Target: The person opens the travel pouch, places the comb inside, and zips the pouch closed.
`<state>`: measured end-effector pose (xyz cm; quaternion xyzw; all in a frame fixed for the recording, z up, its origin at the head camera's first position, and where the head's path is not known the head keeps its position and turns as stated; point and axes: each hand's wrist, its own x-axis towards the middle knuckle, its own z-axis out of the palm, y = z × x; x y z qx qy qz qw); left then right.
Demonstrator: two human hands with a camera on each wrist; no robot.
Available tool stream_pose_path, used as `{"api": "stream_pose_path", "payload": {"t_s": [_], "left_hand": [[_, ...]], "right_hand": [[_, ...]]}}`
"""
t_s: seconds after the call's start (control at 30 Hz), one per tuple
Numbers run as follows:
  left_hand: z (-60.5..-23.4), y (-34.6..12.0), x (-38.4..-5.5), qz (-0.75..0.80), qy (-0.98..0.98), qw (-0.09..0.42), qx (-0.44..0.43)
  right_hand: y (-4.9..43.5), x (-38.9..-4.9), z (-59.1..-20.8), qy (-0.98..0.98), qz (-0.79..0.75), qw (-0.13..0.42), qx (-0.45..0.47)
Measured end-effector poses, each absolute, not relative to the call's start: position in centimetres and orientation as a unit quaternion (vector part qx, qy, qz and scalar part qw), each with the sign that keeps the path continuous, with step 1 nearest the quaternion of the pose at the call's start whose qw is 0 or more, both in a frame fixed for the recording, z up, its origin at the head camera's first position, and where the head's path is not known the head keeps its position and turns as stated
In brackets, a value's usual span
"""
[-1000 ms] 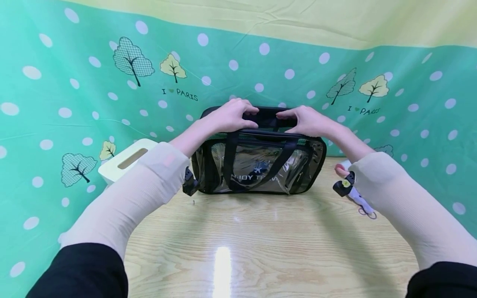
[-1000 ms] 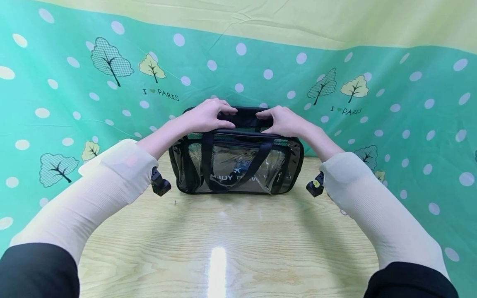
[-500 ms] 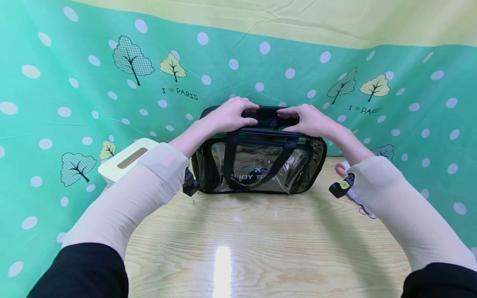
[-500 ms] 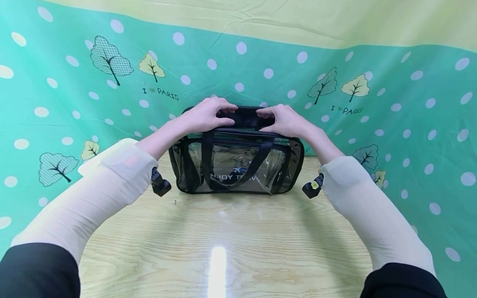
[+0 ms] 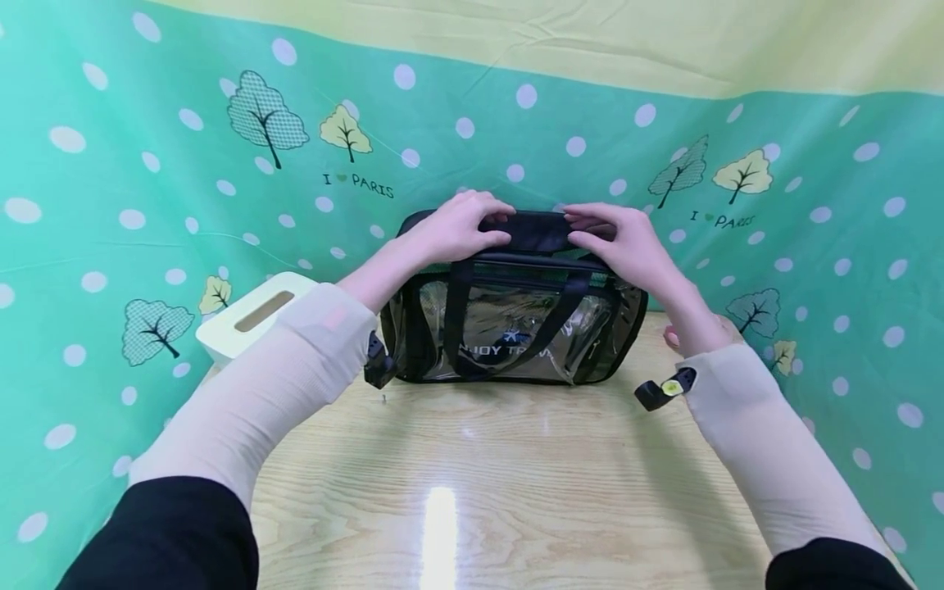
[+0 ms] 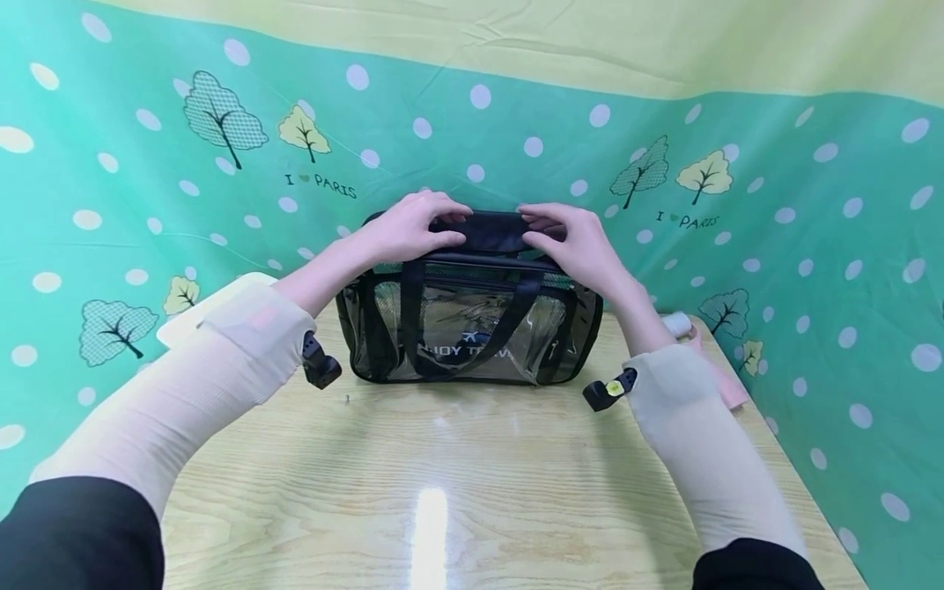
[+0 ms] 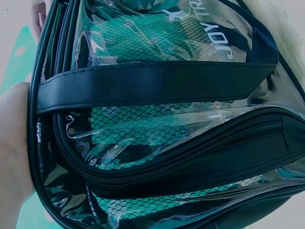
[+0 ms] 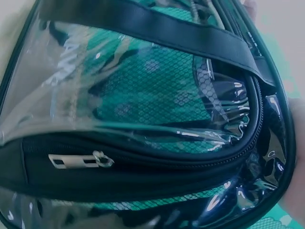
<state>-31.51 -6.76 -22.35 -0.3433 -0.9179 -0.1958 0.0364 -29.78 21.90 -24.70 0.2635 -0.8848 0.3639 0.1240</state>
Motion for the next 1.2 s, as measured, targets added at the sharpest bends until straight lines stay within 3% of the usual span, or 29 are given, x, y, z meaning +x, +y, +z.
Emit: {"api": "stream_pose_path", "payload": {"t_s": [0.53, 0.87, 1.2], "left_hand": [[-22.6, -6.9, -31.7, -0.202, -0.918, 0.044, -0.339], [-22.6, -6.8, -31.5, -0.198, -0.919, 0.047, -0.338], [-22.6, -6.9, -31.6, -0.202, -0.917, 0.049, -0.340]], "right_hand": [[22.7, -27.0, -28.0, -0.804, 0.486, 0.278, 0.201], [23.1, -25.7, -30.3, -0.733, 0.565, 0.344, 0.161], [23.3, -24.5, -32.3, -0.705, 0.588, 0.371, 0.140]]}}
